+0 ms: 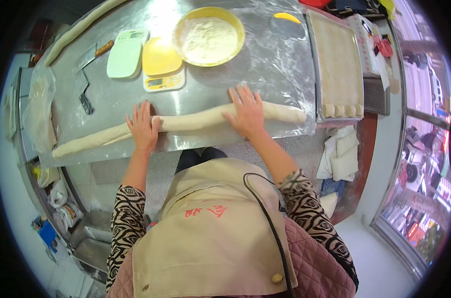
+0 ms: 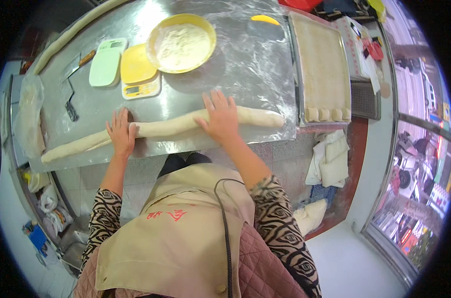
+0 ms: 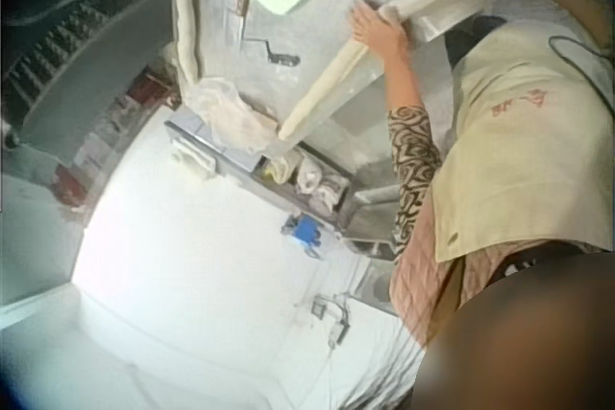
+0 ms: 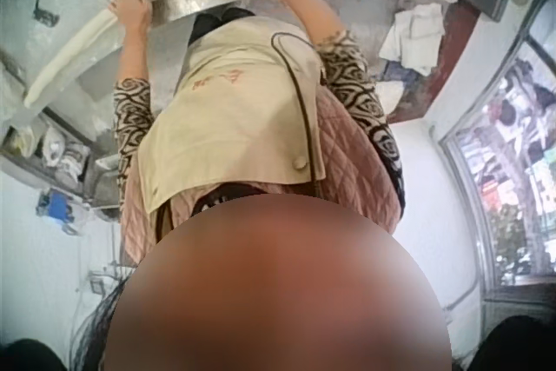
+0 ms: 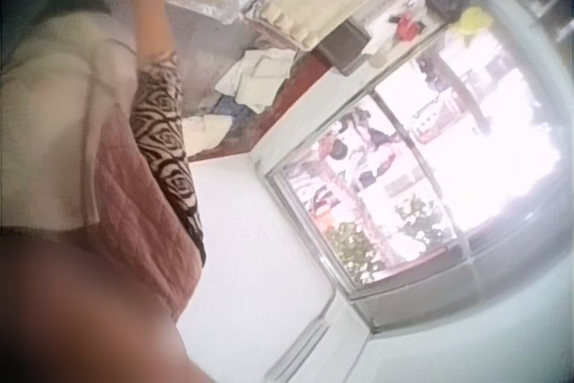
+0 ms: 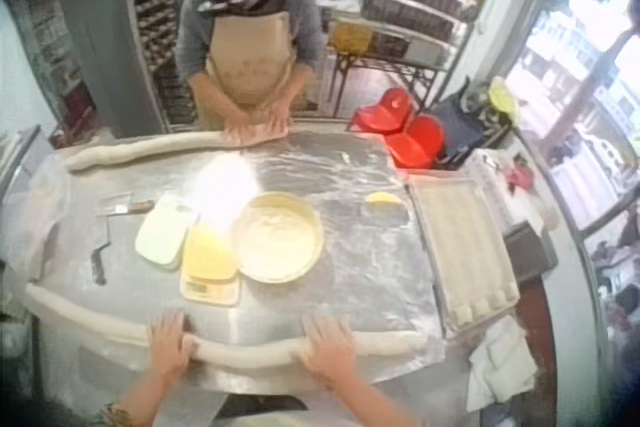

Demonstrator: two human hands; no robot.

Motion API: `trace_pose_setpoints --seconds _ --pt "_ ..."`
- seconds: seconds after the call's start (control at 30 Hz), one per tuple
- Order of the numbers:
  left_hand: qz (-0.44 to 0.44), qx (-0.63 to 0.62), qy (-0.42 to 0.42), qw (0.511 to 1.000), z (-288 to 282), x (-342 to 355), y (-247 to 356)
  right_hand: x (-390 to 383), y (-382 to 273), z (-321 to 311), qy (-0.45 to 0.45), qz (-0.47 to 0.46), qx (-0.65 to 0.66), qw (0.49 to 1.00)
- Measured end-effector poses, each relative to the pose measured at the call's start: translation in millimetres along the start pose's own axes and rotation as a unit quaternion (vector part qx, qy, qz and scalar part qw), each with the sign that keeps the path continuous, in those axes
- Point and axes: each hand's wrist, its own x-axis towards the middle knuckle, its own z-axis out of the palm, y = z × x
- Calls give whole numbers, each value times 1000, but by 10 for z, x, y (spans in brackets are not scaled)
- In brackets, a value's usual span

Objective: The person arranges small dough pieces on a tray, covers them with a cloth, then kneads and rolls a long dough log on a floured metal table. The person uses a knife to cut the log into smaller pieces.

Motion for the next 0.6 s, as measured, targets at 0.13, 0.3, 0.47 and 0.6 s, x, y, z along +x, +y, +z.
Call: trace_pose_setpoints --seconds 0.13,0.3,0.47,0.6 --pt "183 -176 66 965 201 729 946 507 306 24 164 60 179 968" --pt "212 -118 -64 968 533 1069 2607 81 1246 -492 90 77 -106 987" --pt "222 -127 -196 947 351 318 2535 -1224 989 -581 -47 89 -91 991" --pt "259 -88 -173 946 432 210 2405 -1211 948 -453 56 83 -57 993"
